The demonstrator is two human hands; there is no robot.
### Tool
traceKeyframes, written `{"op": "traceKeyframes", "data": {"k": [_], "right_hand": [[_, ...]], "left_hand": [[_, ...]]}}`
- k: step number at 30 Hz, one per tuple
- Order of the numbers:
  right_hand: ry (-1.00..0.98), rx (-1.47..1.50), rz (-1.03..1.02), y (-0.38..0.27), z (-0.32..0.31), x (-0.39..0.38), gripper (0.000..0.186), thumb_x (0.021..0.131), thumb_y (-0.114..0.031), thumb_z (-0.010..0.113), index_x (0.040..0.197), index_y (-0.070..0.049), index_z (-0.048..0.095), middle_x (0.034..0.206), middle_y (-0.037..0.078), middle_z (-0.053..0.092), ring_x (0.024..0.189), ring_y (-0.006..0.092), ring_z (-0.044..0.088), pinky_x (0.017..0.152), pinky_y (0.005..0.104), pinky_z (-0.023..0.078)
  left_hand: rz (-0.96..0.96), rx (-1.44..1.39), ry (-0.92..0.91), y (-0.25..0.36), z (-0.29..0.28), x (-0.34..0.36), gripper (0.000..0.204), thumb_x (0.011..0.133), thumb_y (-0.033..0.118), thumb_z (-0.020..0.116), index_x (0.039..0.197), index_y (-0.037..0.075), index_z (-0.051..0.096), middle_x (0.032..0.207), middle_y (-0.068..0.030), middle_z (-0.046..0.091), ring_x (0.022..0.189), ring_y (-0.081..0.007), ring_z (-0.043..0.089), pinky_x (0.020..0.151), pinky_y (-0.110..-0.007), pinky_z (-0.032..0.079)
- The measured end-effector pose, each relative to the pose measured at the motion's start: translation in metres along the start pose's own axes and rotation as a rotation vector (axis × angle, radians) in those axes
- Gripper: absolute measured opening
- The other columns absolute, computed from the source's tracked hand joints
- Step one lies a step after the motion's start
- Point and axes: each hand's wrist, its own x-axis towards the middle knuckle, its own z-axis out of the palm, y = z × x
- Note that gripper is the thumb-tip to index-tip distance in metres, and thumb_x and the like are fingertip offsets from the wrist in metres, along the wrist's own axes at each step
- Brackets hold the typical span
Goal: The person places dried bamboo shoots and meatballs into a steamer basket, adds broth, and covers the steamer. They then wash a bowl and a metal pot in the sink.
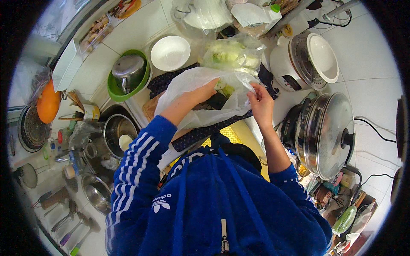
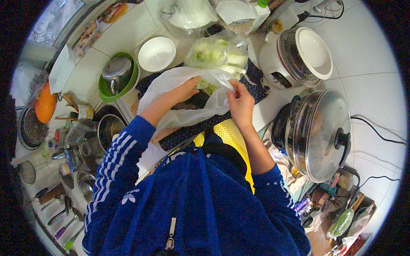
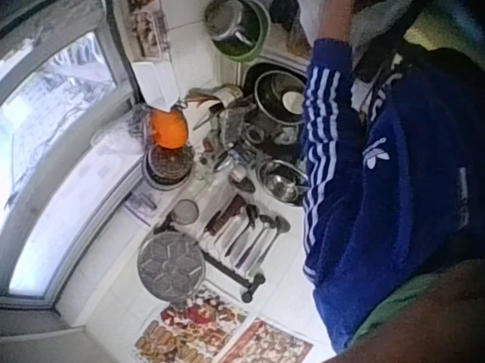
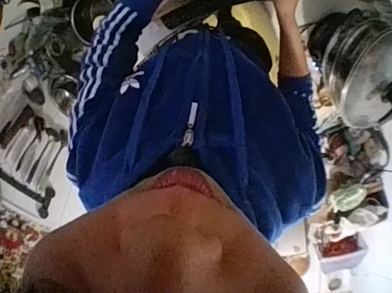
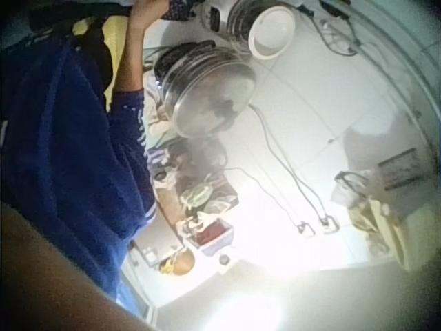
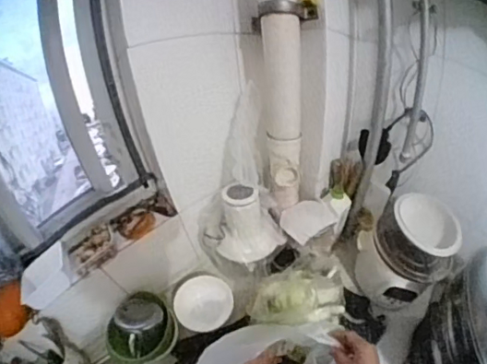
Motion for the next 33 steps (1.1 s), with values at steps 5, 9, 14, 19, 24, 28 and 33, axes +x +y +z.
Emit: {"op": "traceKeyframes", "data": {"k": [5, 9, 14, 19, 24, 28, 33], "right_hand": [[-0.01, -0.027, 0.024, 0.007, 0.003, 0.002, 0.026, 0.076, -0.005, 0.06, 0.101, -0.002, 0.058, 0.079, 0.009, 0.064, 0.065, 0.0135, 0.058, 0.062, 0.0262, 0.047], [-0.015, 0.016, 0.01, 0.016, 0.004, 0.004, 0.026, 0.076, -0.005, 0.06, 0.102, -0.002, 0.059, 0.082, 0.01, 0.064, 0.067, 0.0127, 0.058, 0.062, 0.0261, 0.047], [-0.013, 0.051, 0.04, 0.023, 0.0, 0.008, 0.026, 0.076, -0.005, 0.06, 0.102, -0.003, 0.059, 0.082, 0.009, 0.064, 0.066, 0.0122, 0.057, 0.062, 0.0256, 0.046], [-0.048, 0.061, 0.037, 0.021, 0.005, 0.007, 0.026, 0.076, -0.006, 0.061, 0.102, -0.003, 0.059, 0.079, 0.008, 0.063, 0.064, 0.0114, 0.055, 0.062, 0.0247, 0.046], [-0.1, 0.079, 0.027, 0.004, 0.017, -0.003, 0.024, 0.077, -0.007, 0.061, 0.101, -0.003, 0.059, 0.08, 0.007, 0.064, 0.065, 0.0109, 0.056, 0.062, 0.0247, 0.046], [-0.123, -0.01, -0.036, -0.022, 0.022, -0.012, 0.024, 0.078, -0.007, 0.061, 0.101, -0.003, 0.059, 0.081, 0.008, 0.064, 0.066, 0.0104, 0.057, 0.063, 0.0253, 0.047], [-0.059, -0.27, -0.274, -0.065, 0.028, -0.027, 0.025, 0.073, -0.007, 0.064, 0.098, -0.005, 0.061, 0.089, 0.009, 0.061, 0.069, 0.0164, 0.059, 0.059, 0.0266, 0.047]], "left_hand": [[-0.139, -0.077, -0.042, -0.023, 0.026, 0.025, 0.044, 0.074, 0.014, 0.065, 0.109, -0.001, 0.042, 0.111, -0.0245, 0.049, 0.105, -0.0392, 0.047, 0.089, -0.042, 0.039], [0.003, 0.031, 0.059, -0.024, 0.03, 0.024, 0.044, 0.075, 0.019, 0.065, 0.109, 0.002, 0.044, 0.108, -0.0224, 0.052, 0.103, -0.0378, 0.049, 0.088, -0.041, 0.04], [-0.106, 0.126, -0.038, 0.017, -0.005, -0.006, 0.051, 0.074, 0.021, 0.064, 0.119, 0.008, 0.045, 0.114, -0.0222, 0.05, 0.11, -0.0347, 0.046, 0.091, -0.041, 0.037], [-0.475, -0.32, -0.129, 0.052, -0.053, -0.044, 0.061, 0.075, 0.027, 0.067, 0.125, 0.004, 0.041, 0.109, -0.0146, 0.057, 0.093, -0.0234, 0.058, 0.081, -0.033, 0.044], [-0.678, -1.135, -0.063, 0.042, -0.07, -0.09, 0.06, 0.074, 0.03, 0.07, 0.119, -0.003, 0.048, 0.102, -0.009, 0.059, 0.087, -0.0135, 0.057, 0.077, -0.027, 0.045], [-0.628, -1.208, -0.027, 0.039, -0.083, -0.115, 0.053, 0.075, 0.024, 0.069, 0.117, -0.003, 0.049, 0.102, -0.0062, 0.058, 0.091, -0.01, 0.054, 0.079, -0.025, 0.044], [-0.416, -0.866, 0.107, 0.056, -0.102, -0.132, 0.051, 0.069, 0.018, 0.073, 0.113, 0.002, 0.053, 0.101, -0.0039, 0.058, 0.09, -0.0109, 0.053, 0.081, -0.026, 0.043]]}}
